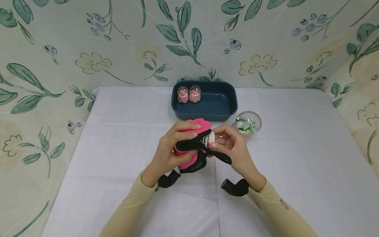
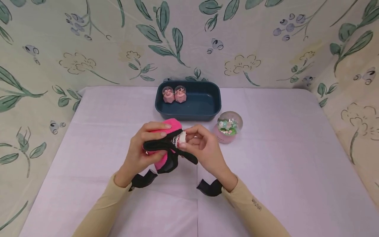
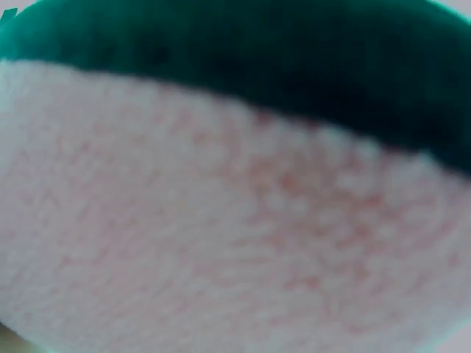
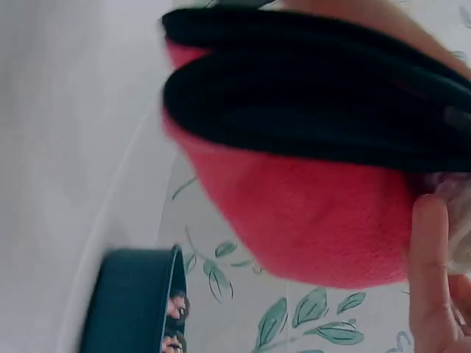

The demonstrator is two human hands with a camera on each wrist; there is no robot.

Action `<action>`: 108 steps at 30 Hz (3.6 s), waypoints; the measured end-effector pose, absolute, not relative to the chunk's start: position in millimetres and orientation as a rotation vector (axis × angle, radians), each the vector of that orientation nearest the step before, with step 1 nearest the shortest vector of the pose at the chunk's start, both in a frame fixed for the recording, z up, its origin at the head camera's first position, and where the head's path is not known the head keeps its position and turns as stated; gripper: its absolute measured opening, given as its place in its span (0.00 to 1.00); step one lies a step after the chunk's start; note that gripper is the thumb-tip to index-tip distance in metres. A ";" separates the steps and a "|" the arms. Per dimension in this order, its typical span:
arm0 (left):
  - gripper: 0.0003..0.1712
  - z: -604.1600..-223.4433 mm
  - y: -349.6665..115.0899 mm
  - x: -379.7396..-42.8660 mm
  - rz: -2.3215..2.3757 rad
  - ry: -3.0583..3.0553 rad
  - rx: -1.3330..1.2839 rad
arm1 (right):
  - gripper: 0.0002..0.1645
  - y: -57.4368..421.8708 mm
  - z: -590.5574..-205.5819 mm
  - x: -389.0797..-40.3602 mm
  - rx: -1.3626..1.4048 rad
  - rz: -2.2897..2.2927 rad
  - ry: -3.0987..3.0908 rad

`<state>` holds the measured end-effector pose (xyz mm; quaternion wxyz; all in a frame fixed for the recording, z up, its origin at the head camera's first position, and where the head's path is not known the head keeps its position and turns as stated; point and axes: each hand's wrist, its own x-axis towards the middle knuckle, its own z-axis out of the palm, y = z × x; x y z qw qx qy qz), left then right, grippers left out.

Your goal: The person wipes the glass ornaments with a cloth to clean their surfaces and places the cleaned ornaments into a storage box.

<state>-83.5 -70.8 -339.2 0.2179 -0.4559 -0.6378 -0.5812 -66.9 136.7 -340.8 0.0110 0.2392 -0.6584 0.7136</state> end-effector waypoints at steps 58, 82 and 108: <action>0.16 -340.7 -71.7 -79.8 -1.582 -1.787 -1.221 | 0.17 132.8 -334.1 -67.7 0.785 2.288 -2.231; 0.16 -335.4 -73.1 -80.6 -1.542 -1.734 -1.278 | 0.13 134.9 -342.4 -69.7 0.805 2.415 -2.108; 0.18 -340.1 -74.0 -81.0 -1.512 -1.847 -1.282 | 0.09 135.8 -347.2 -70.5 0.729 2.555 -2.154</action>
